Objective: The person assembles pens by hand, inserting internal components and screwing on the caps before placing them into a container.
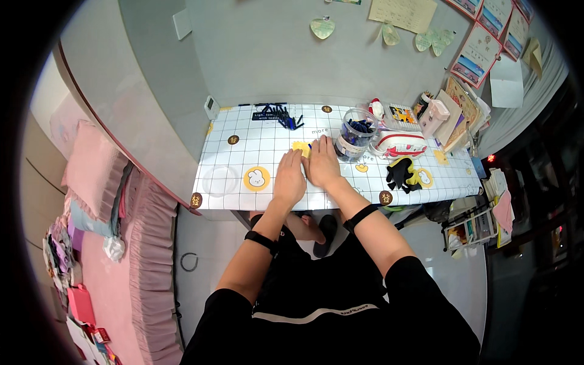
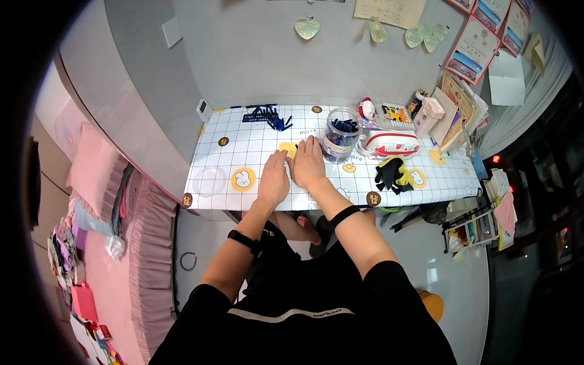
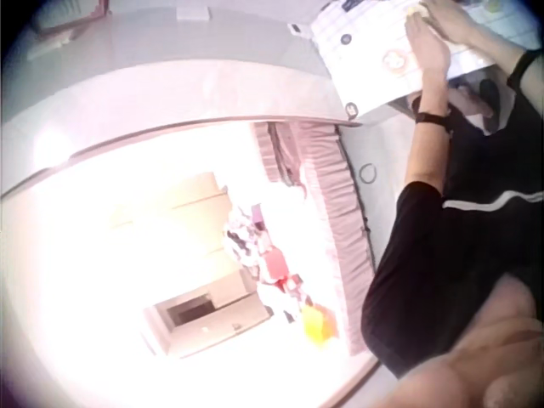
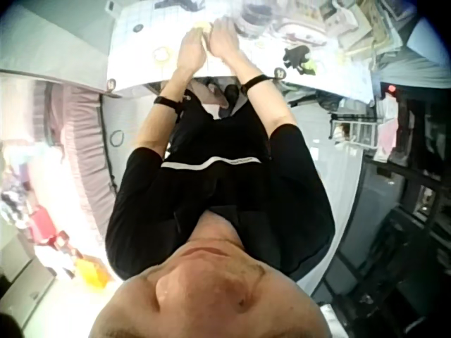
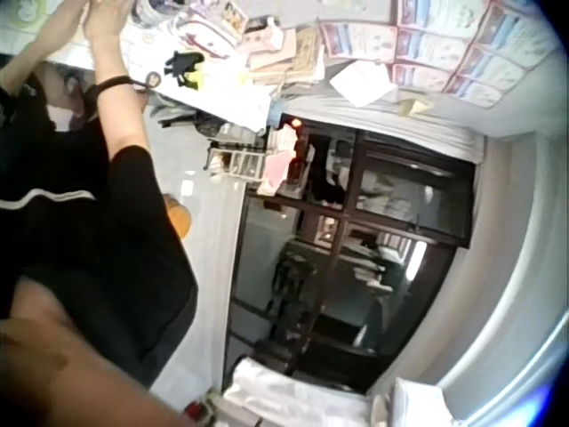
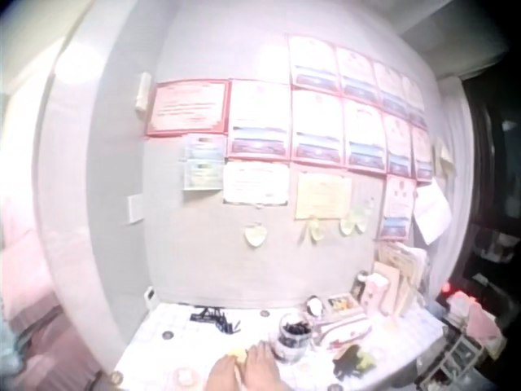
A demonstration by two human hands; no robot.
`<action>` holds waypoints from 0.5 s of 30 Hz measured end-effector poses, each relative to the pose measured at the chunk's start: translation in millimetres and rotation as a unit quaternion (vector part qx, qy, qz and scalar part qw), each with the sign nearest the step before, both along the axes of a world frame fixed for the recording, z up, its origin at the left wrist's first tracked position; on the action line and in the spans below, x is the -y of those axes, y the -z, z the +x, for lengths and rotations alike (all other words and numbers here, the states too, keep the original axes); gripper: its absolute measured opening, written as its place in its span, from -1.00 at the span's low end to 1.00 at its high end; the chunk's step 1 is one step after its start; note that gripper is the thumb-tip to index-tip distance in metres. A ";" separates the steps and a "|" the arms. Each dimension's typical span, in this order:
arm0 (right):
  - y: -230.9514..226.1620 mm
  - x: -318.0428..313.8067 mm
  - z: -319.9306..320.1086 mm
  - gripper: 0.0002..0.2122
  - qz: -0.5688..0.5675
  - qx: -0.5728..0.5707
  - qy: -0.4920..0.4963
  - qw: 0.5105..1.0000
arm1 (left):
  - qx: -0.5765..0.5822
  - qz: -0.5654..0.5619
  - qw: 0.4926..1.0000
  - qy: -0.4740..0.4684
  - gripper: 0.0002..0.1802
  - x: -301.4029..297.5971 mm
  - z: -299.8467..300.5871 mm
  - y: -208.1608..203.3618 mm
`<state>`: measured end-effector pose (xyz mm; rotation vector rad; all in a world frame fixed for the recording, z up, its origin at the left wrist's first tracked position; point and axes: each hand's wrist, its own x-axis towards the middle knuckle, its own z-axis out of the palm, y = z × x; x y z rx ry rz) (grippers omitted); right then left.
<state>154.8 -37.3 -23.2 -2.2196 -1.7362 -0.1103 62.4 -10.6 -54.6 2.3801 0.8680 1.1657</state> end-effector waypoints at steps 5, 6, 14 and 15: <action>7.7 6.3 6.9 -0.55 -0.003 -0.039 -0.063 0.997 | -0.018 -0.038 0.999 0.006 -0.60 1.0 4.3 -6.3; 9.0 9.2 7.3 -0.55 0.004 -0.052 -0.076 0.996 | -0.015 -0.039 0.999 0.009 -0.59 0.9 4.5 -6.4; 9.5 12.7 6.8 -0.61 0.082 -0.041 -0.051 0.994 | -0.091 -0.001 0.996 0.012 -0.59 -0.1 2.1 -6.6; 9.1 10.6 7.5 -0.61 0.076 -0.055 -0.049 0.994 | -0.088 0.009 0.996 0.011 -0.58 0.3 1.9 -6.0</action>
